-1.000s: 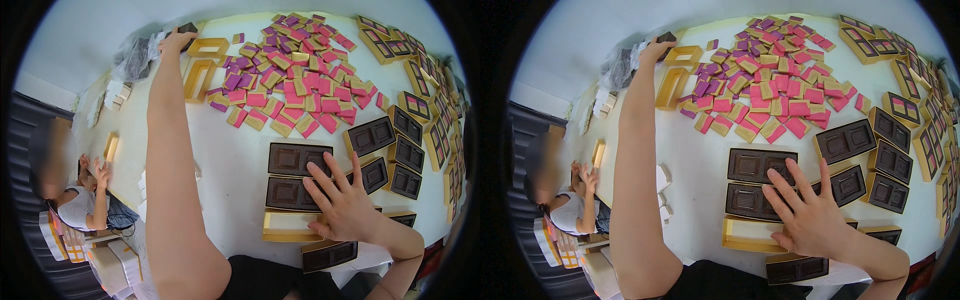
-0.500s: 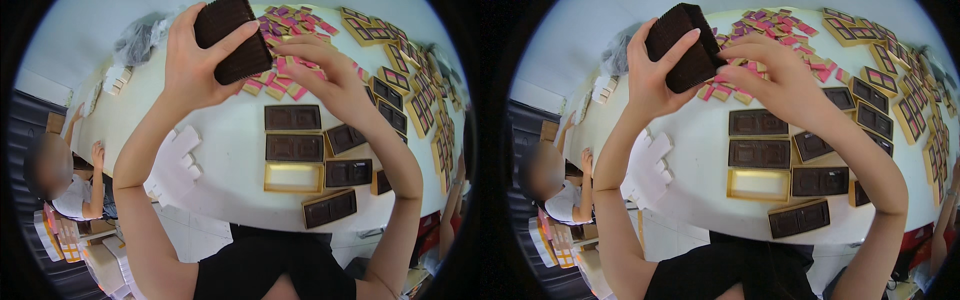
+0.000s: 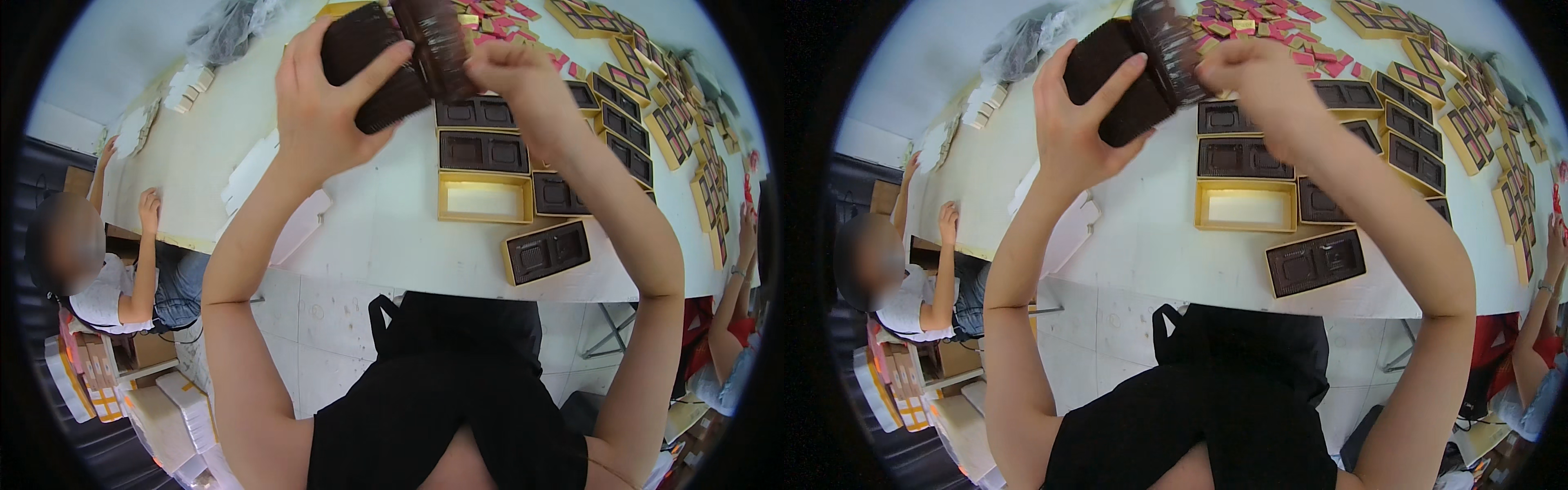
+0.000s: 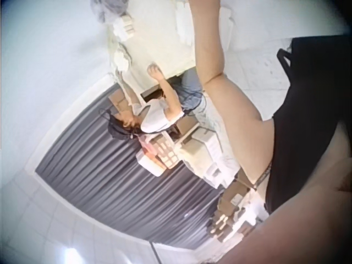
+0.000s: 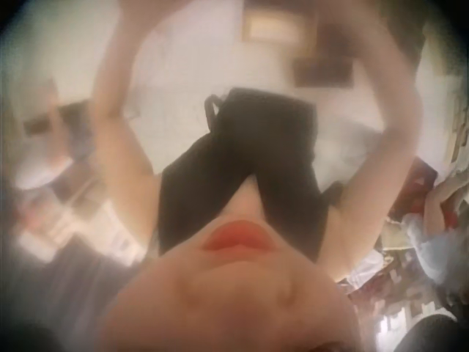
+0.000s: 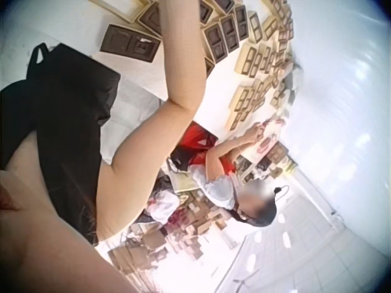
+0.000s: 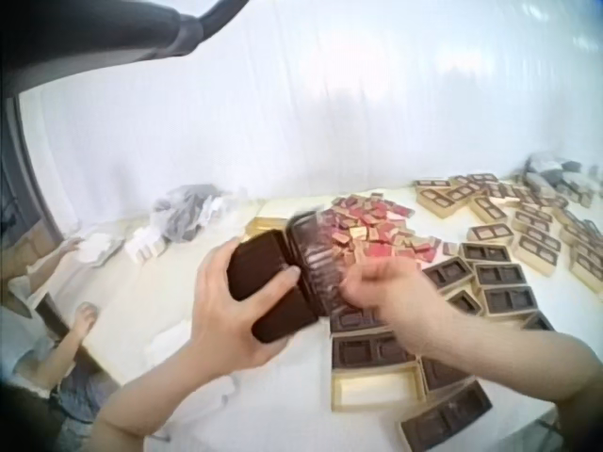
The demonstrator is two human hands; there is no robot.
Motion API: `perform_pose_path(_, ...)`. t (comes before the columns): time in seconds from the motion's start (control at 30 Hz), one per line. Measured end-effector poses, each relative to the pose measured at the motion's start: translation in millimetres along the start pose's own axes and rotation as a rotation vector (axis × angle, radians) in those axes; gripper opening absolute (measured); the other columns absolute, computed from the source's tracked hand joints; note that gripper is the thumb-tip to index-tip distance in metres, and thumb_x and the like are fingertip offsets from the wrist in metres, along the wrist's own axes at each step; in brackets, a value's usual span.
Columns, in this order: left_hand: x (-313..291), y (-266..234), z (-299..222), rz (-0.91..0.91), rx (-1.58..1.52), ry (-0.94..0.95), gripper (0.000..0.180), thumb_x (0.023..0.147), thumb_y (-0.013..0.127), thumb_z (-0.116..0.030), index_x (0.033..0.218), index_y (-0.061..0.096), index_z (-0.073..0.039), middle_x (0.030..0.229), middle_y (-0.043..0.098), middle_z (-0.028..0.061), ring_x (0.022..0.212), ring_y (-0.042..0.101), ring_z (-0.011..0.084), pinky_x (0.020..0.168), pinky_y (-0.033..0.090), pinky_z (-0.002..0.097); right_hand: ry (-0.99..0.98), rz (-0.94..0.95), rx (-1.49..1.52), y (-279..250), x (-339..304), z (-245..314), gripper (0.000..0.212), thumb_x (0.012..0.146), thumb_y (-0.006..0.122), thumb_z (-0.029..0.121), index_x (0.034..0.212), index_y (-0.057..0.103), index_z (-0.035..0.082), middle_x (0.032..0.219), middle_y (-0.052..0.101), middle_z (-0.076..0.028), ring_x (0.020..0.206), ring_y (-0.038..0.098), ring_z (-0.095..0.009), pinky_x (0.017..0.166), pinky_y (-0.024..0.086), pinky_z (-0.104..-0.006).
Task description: The person assembles makeup compact palettes by placing dark brown plastic inserts into gold-colored boxes, then inserting pink and purple rectangular inserts into the compartments. The person arranges the completed units on the table.
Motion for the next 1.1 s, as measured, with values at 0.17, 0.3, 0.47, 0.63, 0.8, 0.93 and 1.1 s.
perform_pose_path(0.17,-72.4,44.9,83.1,0.376,0.032,-0.49,0.092,0.065,0.089,-0.039,0.146,0.047,-0.027,0.146,0.035,0.0283,0.134,0.035,0.0452,0.108,0.034,0.054,0.22,-0.032,0.216,-35.1,-1.3,-1.5,0.019,0.098,0.056,0.013,0.114,0.059,0.001,0.099,0.069,-0.011,0.091,0.069,-0.019,0.082,0.057,-0.0344)
perform_pose_path(0.3,-37.6,33.2,33.3,0.195,0.025,-0.222,0.094,0.065,0.09,-0.04,0.144,0.047,-0.014,0.148,0.037,0.0253,0.136,0.037,0.0404,0.107,0.038,0.048,0.365,0.017,-0.028,-45.4,-15.4,-27.9,0.021,0.098,0.057,0.014,0.116,0.064,0.005,0.1,0.07,0.0,0.102,0.063,-0.011,0.093,0.049,-0.0362)
perform_pose_path(0.47,-14.8,10.5,-41.6,0.131,-0.55,0.019,0.072,0.068,0.088,-0.011,0.132,0.057,-0.004,0.119,0.066,0.0139,0.102,0.066,0.026,0.09,0.052,0.0312,0.518,0.134,-0.166,12.6,-36.7,-4.2,0.023,0.099,0.052,0.019,0.11,0.065,0.004,0.101,0.071,-0.014,0.095,0.07,-0.023,0.077,0.058,-0.0365)
perform_pose_path(0.63,-50.9,43.5,-58.5,0.309,-1.019,-0.581,0.082,0.071,0.088,-0.015,0.141,0.044,-0.006,0.121,0.061,0.0125,0.112,0.063,0.0286,0.088,0.055,0.0338,-0.362,0.526,-1.09,54.2,-100.3,46.0,0.058,0.087,0.069,0.033,0.139,0.053,0.013,0.125,0.055,-0.013,0.107,0.059,-0.03,0.089,0.05,-0.0431)
perform_pose_path(0.8,-72.1,69.4,-77.1,0.347,-0.665,-0.139,0.108,0.078,0.078,-0.052,0.153,0.021,-0.001,0.159,0.021,0.0203,0.15,0.012,0.0412,0.117,0.022,0.0558,-0.514,0.35,-1.531,23.6,-125.8,25.8,0.048,0.086,0.071,0.025,0.132,0.058,0.02,0.112,0.057,-0.01,0.108,0.053,-0.028,0.089,0.044,-0.0416)
perform_pose_path(0.93,-78.4,93.8,-84.6,0.533,-0.513,-0.021,0.107,0.079,0.071,-0.06,0.152,0.022,0.001,0.159,0.022,0.0196,0.148,0.015,0.0434,0.117,0.023,0.0564,-0.476,0.392,-1.405,38.0,-127.8,-8.4,0.048,0.088,0.069,0.023,0.134,0.057,0.018,0.118,0.054,-0.011,0.113,0.048,-0.031,0.093,0.039,-0.0463)
perform_pose_path(1.1,-79.5,101.2,-83.4,0.478,-0.658,-0.071,0.102,0.079,0.073,-0.057,0.151,0.028,-0.001,0.156,0.03,0.0184,0.147,0.019,0.0432,0.116,0.031,0.0486,-0.432,0.315,-1.267,38.7,-123.3,-24.1,0.057,0.087,0.07,0.023,0.14,0.051,0.019,0.133,0.048,-0.012,0.124,0.043,-0.033,0.101,0.036,-0.0492)
Point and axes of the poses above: each hand's wrist, its own x-axis towards the middle knuckle, its own y-axis out of the palm, z = x × y, the point moved 9 cm from there along x, towards the middle knuckle
